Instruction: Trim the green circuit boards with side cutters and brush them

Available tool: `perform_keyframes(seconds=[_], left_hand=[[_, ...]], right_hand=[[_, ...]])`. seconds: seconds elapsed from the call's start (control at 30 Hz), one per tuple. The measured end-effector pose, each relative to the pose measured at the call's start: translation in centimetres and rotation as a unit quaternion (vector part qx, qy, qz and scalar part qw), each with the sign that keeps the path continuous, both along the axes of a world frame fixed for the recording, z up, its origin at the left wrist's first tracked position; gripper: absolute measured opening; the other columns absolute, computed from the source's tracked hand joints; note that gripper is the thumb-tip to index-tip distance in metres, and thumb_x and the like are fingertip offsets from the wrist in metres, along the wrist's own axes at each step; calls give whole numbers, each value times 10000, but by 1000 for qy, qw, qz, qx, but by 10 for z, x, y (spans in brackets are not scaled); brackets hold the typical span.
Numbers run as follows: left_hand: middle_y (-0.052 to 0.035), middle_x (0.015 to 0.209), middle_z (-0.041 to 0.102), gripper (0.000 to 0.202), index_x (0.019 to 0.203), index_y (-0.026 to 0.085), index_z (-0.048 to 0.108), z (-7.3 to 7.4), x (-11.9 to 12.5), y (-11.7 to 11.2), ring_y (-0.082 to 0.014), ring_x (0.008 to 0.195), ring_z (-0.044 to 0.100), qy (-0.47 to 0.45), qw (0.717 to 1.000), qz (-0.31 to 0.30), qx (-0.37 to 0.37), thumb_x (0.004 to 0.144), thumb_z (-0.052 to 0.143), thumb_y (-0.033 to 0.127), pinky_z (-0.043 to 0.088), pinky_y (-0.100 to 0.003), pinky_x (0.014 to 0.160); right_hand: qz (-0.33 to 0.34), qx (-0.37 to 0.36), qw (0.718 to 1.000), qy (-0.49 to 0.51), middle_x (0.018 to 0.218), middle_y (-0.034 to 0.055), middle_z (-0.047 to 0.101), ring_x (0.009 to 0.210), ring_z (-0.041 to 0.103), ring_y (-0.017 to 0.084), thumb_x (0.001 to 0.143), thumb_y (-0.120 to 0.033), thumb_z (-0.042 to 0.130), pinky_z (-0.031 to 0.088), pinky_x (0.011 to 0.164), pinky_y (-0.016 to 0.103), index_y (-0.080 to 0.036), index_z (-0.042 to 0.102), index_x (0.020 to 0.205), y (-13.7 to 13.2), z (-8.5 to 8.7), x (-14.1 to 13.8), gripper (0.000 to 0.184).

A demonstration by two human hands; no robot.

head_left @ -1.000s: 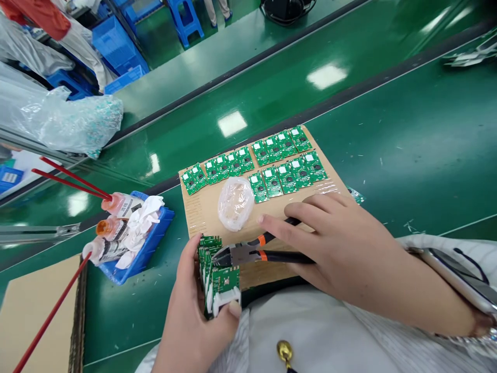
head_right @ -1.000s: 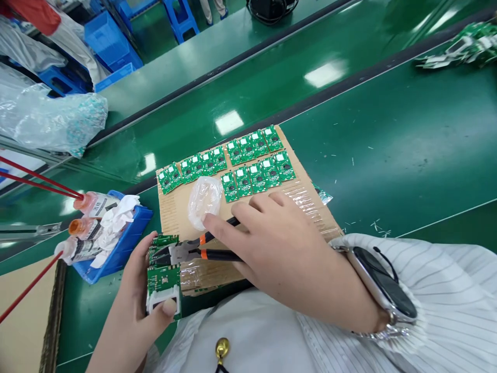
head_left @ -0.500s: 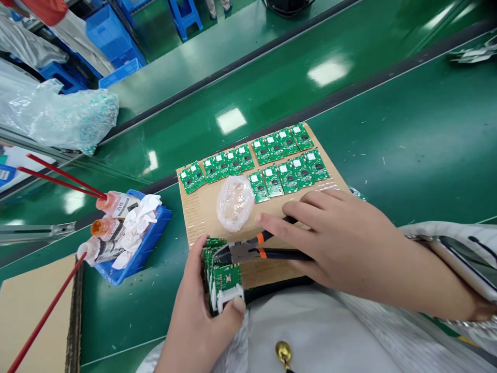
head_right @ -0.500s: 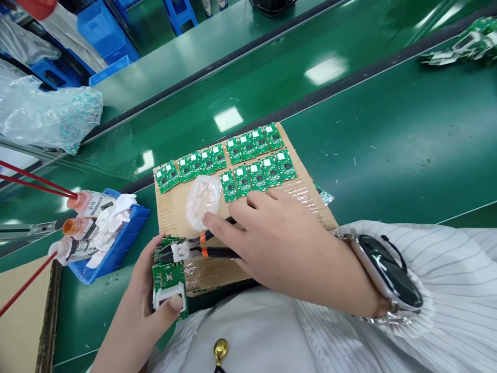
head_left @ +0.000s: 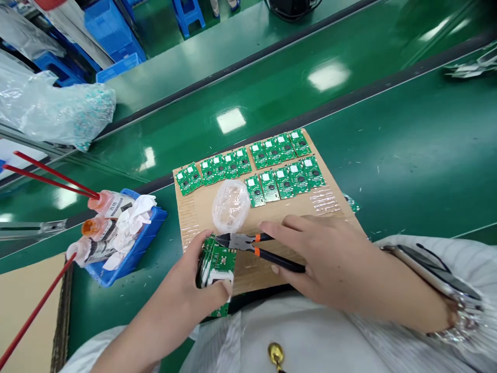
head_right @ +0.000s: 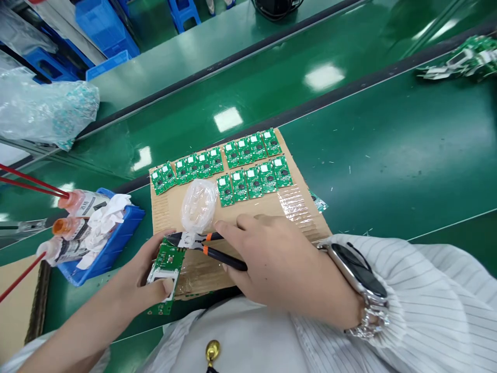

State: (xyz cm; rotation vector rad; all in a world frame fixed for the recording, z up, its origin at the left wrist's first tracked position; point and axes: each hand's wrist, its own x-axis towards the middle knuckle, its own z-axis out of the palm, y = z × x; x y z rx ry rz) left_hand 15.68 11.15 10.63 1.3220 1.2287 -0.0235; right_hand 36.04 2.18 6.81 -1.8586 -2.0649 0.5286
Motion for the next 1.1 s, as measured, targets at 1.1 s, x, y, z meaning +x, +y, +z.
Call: perform_keyframes(seconds=[1.1], left_hand=[[1,1443,479,741,1268,317,565,-17,-45,8,-360,1384,297,-63,989,75,-110,580,766,505,215,-482,1149]], right_hand=[[-479,-171,858,-68,989,183,659,793,634,378,746,-609,489,473,559,436,-200,554,1254,-59,-45,134,655]])
